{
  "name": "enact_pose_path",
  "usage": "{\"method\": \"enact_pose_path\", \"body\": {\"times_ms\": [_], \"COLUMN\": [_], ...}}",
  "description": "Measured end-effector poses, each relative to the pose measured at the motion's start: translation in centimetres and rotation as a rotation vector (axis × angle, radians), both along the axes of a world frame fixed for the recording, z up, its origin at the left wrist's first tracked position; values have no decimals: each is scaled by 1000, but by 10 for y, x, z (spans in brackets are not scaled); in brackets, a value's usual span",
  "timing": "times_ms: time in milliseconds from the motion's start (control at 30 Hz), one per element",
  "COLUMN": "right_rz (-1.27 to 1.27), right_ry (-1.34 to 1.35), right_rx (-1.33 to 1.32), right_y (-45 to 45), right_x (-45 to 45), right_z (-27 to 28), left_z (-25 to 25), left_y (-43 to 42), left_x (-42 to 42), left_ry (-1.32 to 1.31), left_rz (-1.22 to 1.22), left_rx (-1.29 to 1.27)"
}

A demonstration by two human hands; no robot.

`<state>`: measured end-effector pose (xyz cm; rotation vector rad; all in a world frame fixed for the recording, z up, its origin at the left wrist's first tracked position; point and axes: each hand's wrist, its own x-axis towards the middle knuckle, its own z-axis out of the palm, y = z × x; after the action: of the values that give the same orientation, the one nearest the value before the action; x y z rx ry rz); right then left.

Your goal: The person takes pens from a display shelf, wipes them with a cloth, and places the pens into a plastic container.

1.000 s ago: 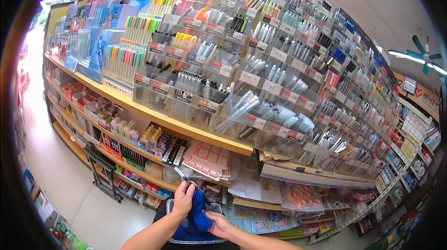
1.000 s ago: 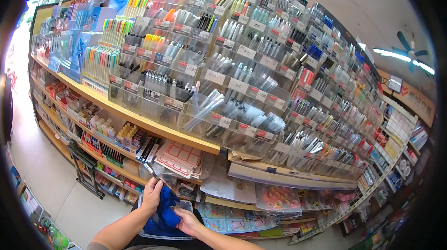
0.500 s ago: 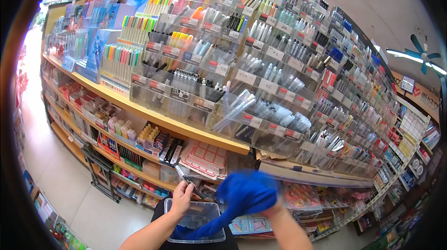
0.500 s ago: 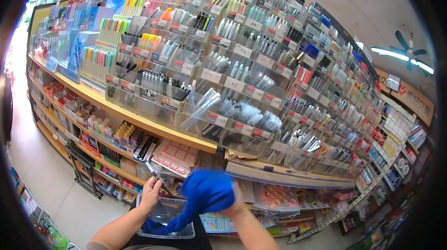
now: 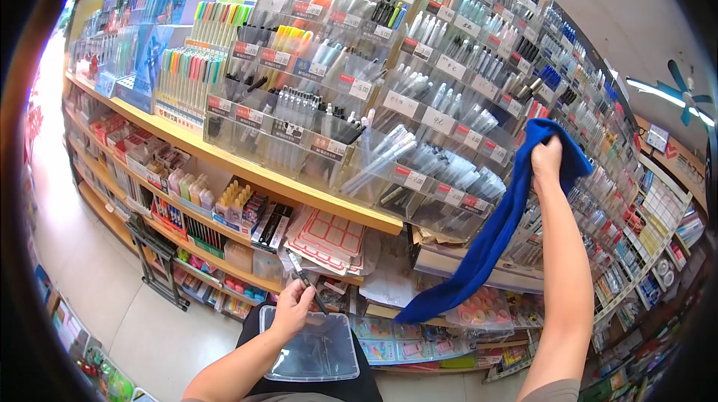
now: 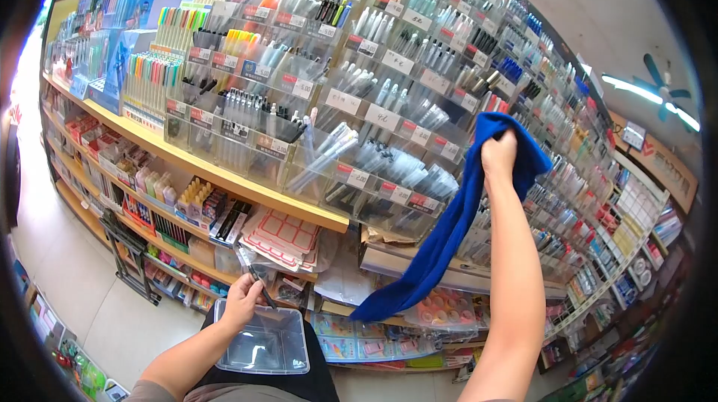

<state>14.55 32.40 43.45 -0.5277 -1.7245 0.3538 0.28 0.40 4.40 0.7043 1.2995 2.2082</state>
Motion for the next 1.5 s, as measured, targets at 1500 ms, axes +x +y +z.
{"method": "enact_pose_path", "body": {"times_ms": [1500], "right_rz": [-169], "right_ry": [-380], "right_rx": [873], "right_y": [-4], "right_x": [-12], "right_z": [-61], "left_z": [10], "left_y": [-3], "left_x": [2], "left_ry": [-11], "left_rz": [-52], "left_rx": [-122]}}
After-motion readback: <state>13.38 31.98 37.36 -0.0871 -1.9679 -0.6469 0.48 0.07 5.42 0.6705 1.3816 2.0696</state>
